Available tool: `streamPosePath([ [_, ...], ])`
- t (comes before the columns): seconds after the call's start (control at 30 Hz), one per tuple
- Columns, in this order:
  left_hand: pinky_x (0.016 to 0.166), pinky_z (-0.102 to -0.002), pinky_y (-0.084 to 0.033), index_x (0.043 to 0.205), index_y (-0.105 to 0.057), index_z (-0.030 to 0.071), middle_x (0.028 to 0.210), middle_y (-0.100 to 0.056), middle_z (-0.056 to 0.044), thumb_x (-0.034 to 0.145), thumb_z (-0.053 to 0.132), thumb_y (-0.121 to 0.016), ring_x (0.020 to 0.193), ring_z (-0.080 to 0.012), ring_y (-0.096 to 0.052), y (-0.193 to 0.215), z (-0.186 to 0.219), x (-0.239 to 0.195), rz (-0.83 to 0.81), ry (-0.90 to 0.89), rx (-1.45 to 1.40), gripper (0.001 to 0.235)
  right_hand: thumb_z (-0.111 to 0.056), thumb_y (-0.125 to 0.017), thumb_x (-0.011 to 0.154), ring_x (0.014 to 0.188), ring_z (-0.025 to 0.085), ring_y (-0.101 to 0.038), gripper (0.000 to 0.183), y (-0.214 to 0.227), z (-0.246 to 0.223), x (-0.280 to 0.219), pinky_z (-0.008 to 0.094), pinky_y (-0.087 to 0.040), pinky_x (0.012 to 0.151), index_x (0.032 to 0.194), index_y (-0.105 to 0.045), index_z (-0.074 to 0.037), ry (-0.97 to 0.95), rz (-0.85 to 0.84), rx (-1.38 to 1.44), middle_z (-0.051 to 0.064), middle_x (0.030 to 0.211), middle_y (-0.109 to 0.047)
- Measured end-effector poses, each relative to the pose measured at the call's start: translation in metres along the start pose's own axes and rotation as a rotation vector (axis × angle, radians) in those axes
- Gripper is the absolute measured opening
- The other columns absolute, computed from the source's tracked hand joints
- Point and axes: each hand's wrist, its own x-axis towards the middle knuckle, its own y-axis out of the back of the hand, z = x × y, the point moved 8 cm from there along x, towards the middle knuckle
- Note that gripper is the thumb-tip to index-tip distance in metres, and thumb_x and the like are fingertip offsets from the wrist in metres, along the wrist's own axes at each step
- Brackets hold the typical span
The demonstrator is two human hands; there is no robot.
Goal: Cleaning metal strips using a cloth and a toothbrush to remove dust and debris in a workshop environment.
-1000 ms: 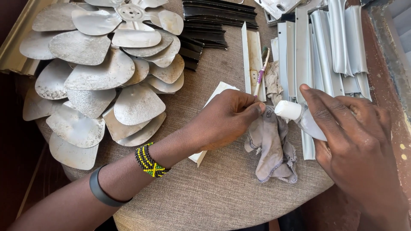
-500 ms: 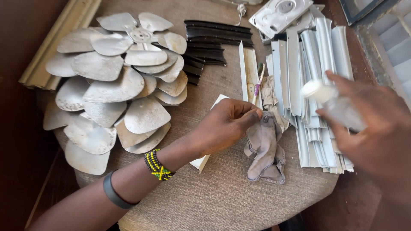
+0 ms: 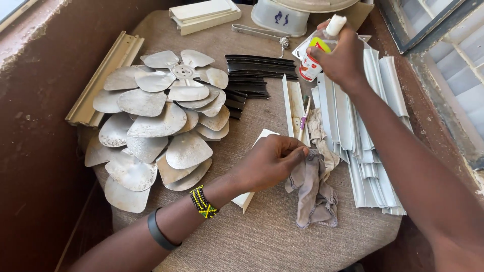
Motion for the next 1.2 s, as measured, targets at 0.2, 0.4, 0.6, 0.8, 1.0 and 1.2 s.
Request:
streamPosePath([
  [0.2, 0.053, -0.032, -0.024, 0.064, -0.036, 0.017, 0.059, -0.032, 0.008, 0.106, 0.024, -0.05, 0.057, -0.007, -0.027, 0.0, 0.005, -0.001, 0.025, -0.064, 0.037, 0.044, -0.025, -0.099, 0.073, 0.088, 0.019, -0.07, 0.052, -0.007, 0.025, 0.005, 0.038, -0.054, 0.075, 0.107, -0.06, -0.02, -0.081, 0.108, -0.086, -0.002, 0.1, -0.073],
  [0.4, 0.053, -0.032, -0.024, 0.063, -0.034, 0.017, 0.058, -0.031, 0.008, 0.105, 0.023, -0.05, 0.056, -0.0071, -0.026, 0.001, 0.009, -0.001, 0.032, -0.08, 0.059, 0.045, -0.026, -0.103, 0.069, 0.088, 0.019, -0.07, 0.061, -0.003, 0.04, 0.003, 0.037, -0.055, 0.078, 0.104, -0.054, -0.018, -0.124, 0.134, -0.123, -0.001, 0.102, -0.074],
  [0.6, 0.053, -0.032, -0.024, 0.065, -0.038, 0.017, 0.06, -0.033, 0.008, 0.107, 0.025, -0.052, 0.056, -0.0071, -0.028, 0.0, 0.001, 0.001, 0.035, -0.047, 0.055, 0.044, -0.041, -0.101, 0.072, 0.093, 0.023, -0.071, 0.087, -0.002, 0.044, -0.004, 0.038, -0.054, 0.078, 0.123, -0.035, -0.02, -0.203, 0.094, -0.089, 0.006, 0.113, -0.074],
  [0.8, 0.054, -0.033, -0.024, 0.066, -0.044, 0.017, 0.061, -0.034, 0.008, 0.107, 0.027, -0.054, 0.058, -0.0077, -0.03, 0.003, -0.001, 0.003, 0.044, -0.011, 0.126, 0.043, -0.034, -0.106, 0.085, 0.128, 0.027, -0.046, 0.099, 0.04, 0.022, -0.018, 0.037, -0.055, 0.094, 0.138, -0.026, -0.011, 0.007, 0.161, 0.121, 0.019, 0.144, -0.034],
  [1.0, 0.052, -0.03, -0.025, 0.067, -0.047, 0.017, 0.062, -0.037, 0.01, 0.107, 0.025, -0.054, 0.058, -0.0049, -0.032, 0.009, 0.004, 0.001, 0.074, -0.049, 0.069, 0.042, -0.027, -0.074, 0.1, 0.145, 0.042, -0.044, 0.055, 0.104, -0.13, -0.158, 0.061, -0.041, 0.115, 0.137, -0.041, -0.002, 0.18, 0.071, 0.161, 0.024, 0.151, -0.045],
  [1.2, 0.056, -0.029, -0.037, 0.071, -0.059, 0.013, 0.065, -0.054, 0.006, 0.105, 0.024, -0.052, 0.063, -0.0061, -0.046, 0.012, 0.027, 0.001, 0.072, -0.214, 0.103, 0.037, -0.059, -0.064, 0.07, 0.134, 0.026, -0.06, 0.102, 0.029, -0.063, -0.287, 0.04, -0.054, 0.113, 0.162, -0.027, -0.031, -0.669, -0.487, 0.201, 0.011, 0.148, -0.06],
])
